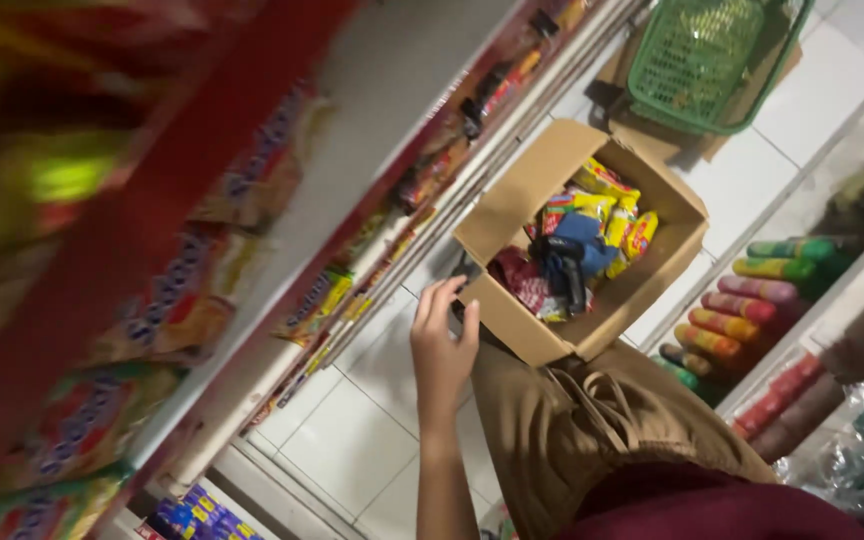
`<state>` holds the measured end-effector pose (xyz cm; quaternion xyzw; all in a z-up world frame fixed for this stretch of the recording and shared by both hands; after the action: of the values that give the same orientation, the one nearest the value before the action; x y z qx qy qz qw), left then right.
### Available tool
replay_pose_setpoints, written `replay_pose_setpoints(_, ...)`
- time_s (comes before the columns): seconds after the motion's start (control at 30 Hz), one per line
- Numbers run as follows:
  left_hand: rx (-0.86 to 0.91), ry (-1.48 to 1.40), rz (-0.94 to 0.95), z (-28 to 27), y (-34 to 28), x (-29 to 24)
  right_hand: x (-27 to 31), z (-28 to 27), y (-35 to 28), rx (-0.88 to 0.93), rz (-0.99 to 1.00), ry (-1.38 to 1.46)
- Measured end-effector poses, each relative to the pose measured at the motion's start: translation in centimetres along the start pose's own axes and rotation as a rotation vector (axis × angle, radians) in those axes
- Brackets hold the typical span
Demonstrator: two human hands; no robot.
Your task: The recorder is cleaning and stocking shelves with instant noodle packets in a grocery store setting.
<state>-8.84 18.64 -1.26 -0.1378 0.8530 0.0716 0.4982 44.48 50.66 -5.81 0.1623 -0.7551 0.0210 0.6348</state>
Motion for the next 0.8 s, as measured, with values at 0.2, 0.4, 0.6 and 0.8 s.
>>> replay_pose_setpoints(0.2, 0.242, 0.053, -0.105, 18.9, -2.2, 13.8, 6.0, 15.5, -2.6, -0.006, 0.059, -0.027)
replay_pose_setpoints(0.4, 0.412, 0.215, -0.159, 39.5, -4.4, 25.6, -9.4, 21.1, -13.0, 0.010, 0.333, -0.322)
replay_pose_setpoints(0.6, 0.514, 0.302, -0.701, 41.9, -3.9, 27.3, -19.6, 24.2, -16.1, 0.161, 0.308, -0.552)
replay_pose_setpoints(0.8, 0.251, 0.202, -0.774, 42.6, -5.5, 26.8, -27.0, 26.6, -14.8, 0.410, 0.178, -0.876)
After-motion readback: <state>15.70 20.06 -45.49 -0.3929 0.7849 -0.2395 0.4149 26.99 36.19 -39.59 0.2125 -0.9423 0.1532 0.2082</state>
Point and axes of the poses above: each hand's wrist, its own y-axis towards the middle knuckle, its own z-axis out of the palm, x = y × z, the point moved 8 cm from there along y, towards the middle knuckle, and after that the axes turned 3 degrees about y, right-handed, at the moved point
